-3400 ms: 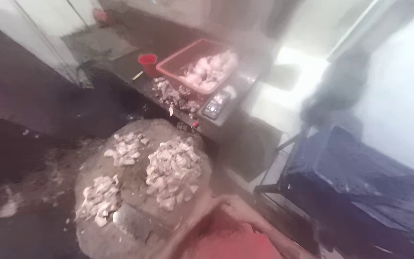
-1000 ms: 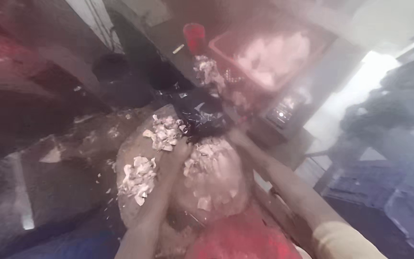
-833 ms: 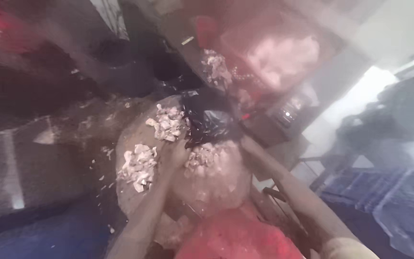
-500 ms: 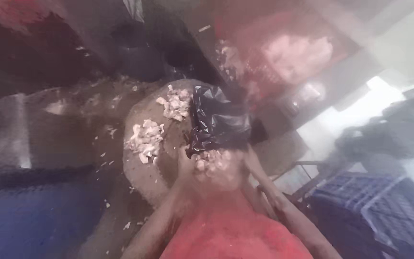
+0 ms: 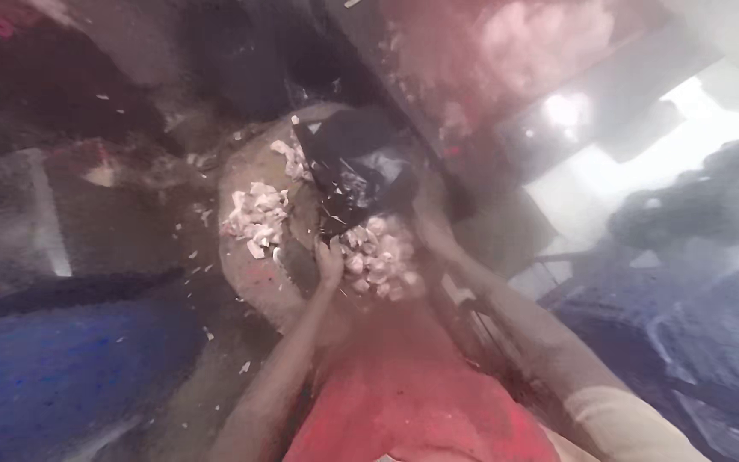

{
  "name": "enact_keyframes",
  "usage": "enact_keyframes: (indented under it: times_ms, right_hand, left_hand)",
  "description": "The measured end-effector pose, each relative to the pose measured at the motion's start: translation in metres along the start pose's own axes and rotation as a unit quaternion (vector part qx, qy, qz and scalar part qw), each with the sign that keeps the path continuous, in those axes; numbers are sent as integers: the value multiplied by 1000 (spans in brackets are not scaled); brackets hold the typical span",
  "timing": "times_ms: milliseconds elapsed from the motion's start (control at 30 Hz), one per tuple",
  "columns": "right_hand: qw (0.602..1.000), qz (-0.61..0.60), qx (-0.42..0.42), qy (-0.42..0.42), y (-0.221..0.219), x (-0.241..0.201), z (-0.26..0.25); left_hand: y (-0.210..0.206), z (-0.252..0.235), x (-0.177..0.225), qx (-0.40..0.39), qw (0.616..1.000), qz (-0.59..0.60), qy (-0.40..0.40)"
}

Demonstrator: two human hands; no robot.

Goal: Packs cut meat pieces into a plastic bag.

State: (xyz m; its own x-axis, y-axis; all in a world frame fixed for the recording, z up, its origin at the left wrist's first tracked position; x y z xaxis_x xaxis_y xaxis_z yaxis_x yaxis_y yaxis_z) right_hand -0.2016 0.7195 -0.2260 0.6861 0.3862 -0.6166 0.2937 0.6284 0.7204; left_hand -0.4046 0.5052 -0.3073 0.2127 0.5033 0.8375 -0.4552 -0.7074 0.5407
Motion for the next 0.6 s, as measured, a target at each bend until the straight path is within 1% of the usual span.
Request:
enact_keyframes:
  times_ms: [33,67,100,167,200,233,267,300,333,400,433,467,533,567,600]
  right_hand:
    - [995,92,-2,21,1,21,-7]
    - [987,157,9,42,-1,43,-12]
    - [980,189,26,49,-1,60,-12]
    - [976,206,57,34,-2,77,0]
    - [979,191,73,9,-5,81,13]
    - [982,173,69,-33,-7,85,24]
    - [984,152,44,-86,-10,88,35]
    - [984,119,-1,-130,-15,88,47]
    - [985,66,-45,-152,-24,87,57]
    - [977,-98,-106,-155,-49,82,77]
    - [957,-200,-129,-167,-62,78,87]
    - [925,-292,-150,-192,-72,69,98]
    - [839,-461,-150,-249,-95,51,123]
    - [798,-527,-138,-258,-109,43,130]
    - [767,-575,-126,-257,-121,35,131]
  left_hand:
    - [1,1,1,-28,999,-34,-9]
    - [3,3,1,-63,995,-79,-22]
    - [5,5,2,-93,988,-118,-46]
    - [8,9,2,-131,973,-165,-96]
    - [10,13,0,-150,966,-178,-111]
    - [10,14,-2,-164,961,-186,-121]
    - [12,16,-4,-176,957,-190,-129]
    - [14,19,-5,-189,953,-193,-137]
    - [16,22,-5,-200,950,-190,-148]
    - [20,25,-1,-223,941,-192,-168]
    - [21,26,1,-239,933,-201,-178]
    - [22,26,2,-252,926,-208,-188]
    - [22,29,-3,-271,918,-217,-191]
    - [19,30,-6,-272,917,-221,-189]
    - [16,30,-8,-266,919,-226,-184]
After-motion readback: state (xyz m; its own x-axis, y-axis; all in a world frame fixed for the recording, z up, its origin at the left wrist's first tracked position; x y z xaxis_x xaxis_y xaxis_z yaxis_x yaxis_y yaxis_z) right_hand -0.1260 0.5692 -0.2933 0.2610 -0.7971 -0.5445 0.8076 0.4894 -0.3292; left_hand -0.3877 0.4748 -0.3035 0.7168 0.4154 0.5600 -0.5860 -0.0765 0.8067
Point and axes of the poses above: each hand's wrist, its own z-axis away from the middle knuckle, its own y-axis out of the back of the hand, x = y × z, the point moved 7 cm from there along -z, towards the middle knuckle, and after that the axes turned 9 degrees about -z, right-handed, at the moved point
